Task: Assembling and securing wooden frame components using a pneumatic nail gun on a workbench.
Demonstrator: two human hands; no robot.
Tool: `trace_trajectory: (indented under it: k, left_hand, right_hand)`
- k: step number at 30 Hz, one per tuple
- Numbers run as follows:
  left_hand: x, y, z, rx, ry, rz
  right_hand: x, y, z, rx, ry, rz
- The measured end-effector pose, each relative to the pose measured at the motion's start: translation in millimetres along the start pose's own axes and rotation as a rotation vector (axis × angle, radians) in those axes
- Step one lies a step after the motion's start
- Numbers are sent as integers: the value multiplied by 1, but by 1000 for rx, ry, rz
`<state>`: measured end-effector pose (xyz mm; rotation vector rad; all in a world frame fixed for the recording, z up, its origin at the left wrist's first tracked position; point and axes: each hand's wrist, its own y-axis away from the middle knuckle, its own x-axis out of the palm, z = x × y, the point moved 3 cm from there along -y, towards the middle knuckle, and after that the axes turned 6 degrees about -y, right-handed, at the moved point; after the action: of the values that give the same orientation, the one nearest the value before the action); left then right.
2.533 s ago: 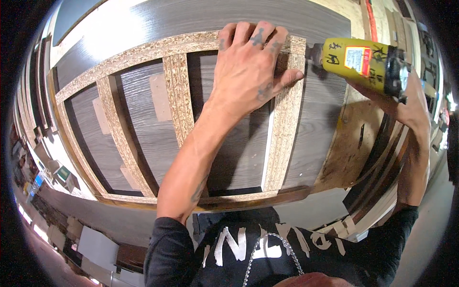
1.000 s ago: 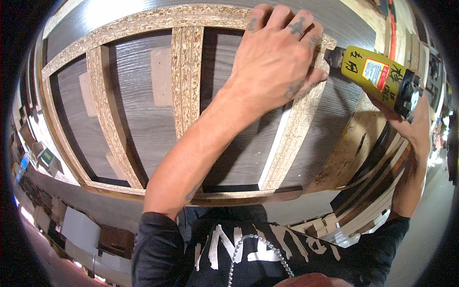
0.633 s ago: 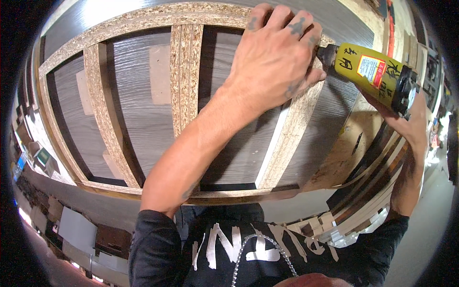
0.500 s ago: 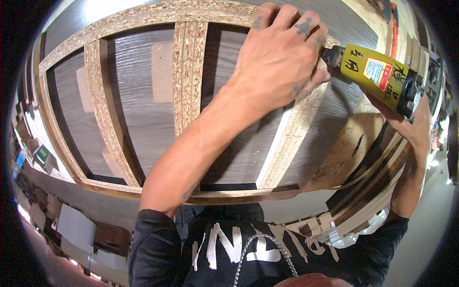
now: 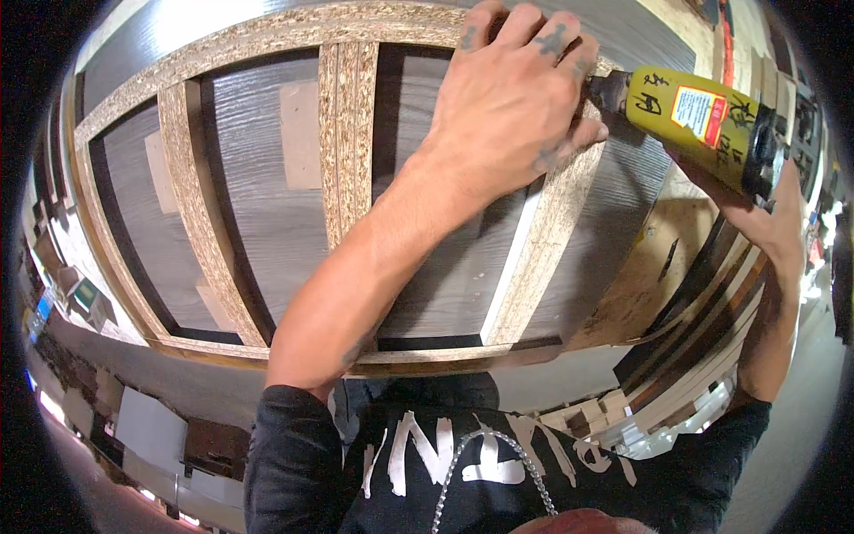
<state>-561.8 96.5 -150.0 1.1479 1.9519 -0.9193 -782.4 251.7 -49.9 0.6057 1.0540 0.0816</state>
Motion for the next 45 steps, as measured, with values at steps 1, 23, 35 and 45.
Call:
trace_trajectory:
  k: [1, 23, 35, 45]
  left_hand:
    - [0, 1, 1, -15, -22, -25]
    - [-1, -4, -2, 15, -3, 7]
    - [-7, 21, -14, 25, -154, -4]
    - [-18, 168, -77, 206, -14, 215]
  right_hand:
    - [-2, -8, 5, -5, -4, 0]
    - [5, -24, 57, -71, 134, -28]
    - [140, 186, 34, 451, -519, -357]
    - [217, 183, 107, 273, 19, -757]
